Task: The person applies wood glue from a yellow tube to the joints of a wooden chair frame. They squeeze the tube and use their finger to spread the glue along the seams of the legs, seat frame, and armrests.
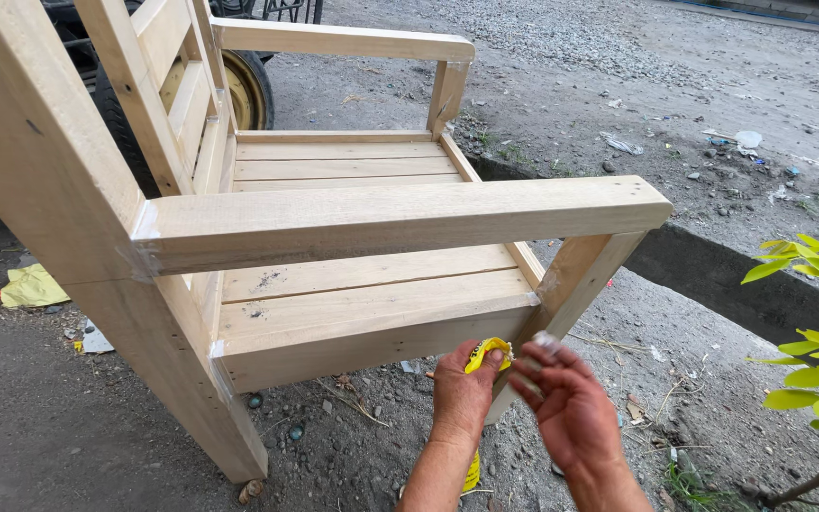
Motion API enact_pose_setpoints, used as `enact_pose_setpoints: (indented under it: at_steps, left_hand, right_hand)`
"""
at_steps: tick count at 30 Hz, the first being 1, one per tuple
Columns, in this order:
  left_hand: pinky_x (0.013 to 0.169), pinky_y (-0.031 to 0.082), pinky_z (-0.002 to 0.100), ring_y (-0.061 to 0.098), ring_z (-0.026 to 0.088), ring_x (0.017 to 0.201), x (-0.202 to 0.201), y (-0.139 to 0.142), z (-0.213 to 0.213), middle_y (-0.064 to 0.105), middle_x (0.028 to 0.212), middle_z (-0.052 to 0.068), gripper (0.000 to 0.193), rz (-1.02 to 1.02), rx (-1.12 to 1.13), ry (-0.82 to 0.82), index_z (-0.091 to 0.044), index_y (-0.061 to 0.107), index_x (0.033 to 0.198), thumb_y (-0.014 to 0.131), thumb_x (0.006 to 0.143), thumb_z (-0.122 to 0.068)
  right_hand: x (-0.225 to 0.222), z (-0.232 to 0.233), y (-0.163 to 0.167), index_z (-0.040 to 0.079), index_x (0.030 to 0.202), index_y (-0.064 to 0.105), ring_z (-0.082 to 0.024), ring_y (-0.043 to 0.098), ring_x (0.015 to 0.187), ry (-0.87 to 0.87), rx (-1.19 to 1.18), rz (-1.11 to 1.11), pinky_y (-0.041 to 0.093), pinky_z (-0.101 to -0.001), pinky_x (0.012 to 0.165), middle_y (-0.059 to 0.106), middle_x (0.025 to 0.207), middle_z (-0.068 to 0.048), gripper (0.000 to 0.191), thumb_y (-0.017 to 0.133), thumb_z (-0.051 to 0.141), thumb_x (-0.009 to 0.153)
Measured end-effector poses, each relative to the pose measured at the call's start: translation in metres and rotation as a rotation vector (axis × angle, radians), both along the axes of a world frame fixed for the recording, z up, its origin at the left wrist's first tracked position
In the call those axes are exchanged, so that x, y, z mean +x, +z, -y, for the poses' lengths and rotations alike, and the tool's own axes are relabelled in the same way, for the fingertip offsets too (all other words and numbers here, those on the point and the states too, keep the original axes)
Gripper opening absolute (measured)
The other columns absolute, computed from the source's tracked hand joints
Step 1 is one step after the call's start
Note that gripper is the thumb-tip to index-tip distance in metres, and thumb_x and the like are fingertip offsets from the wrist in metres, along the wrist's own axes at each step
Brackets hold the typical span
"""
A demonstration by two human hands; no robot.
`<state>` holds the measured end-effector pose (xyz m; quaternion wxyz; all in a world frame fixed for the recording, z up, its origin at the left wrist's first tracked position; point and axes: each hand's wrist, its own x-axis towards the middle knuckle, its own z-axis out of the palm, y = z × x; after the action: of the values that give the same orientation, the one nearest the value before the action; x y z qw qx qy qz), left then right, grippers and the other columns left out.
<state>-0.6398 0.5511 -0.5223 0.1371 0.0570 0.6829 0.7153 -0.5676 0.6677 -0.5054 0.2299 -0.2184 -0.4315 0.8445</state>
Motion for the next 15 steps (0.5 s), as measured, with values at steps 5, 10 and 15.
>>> enact_pose_setpoints:
  at_steps: [5,10,15]
  left_hand:
    - [0.075,0.057,0.030,0.071,0.014,0.083,-0.004,-0.009,-0.003,0.077,0.090,0.003,0.029,-0.030,0.008,0.011,-0.010,0.076,0.111,0.075,0.091,-0.031]
    - [0.073,0.056,0.030,0.069,0.013,0.080,-0.007,-0.011,-0.002,0.076,0.089,0.004,0.029,-0.010,0.015,-0.007,-0.009,0.078,0.110,0.075,0.091,-0.031]
    - [0.074,0.057,0.029,0.071,0.012,0.081,-0.011,-0.014,-0.003,0.076,0.089,0.002,0.029,-0.025,0.013,0.002,-0.010,0.077,0.109,0.075,0.091,-0.031]
  right_hand:
    - [-0.023,-0.042,0.006,0.012,0.146,0.054,-0.020,0.062,0.114,-0.246,0.239,-0.061,0.056,-0.0376,0.096,0.060,0.139,-0.007,0.058,0.049,-0.006,0.092]
    - [-0.049,-0.061,-0.006,0.016,0.154,0.048,-0.017,0.060,0.115,-0.273,0.341,-0.072,0.054,-0.0313,0.089,0.053,0.147,-0.004,0.068,0.051,-0.009,0.091]
    - [-0.066,-0.067,-0.017,0.012,0.154,0.046,-0.015,0.060,0.112,-0.290,0.364,-0.041,0.054,-0.0283,0.085,0.054,0.147,-0.004,0.067,0.049,-0.009,0.090]
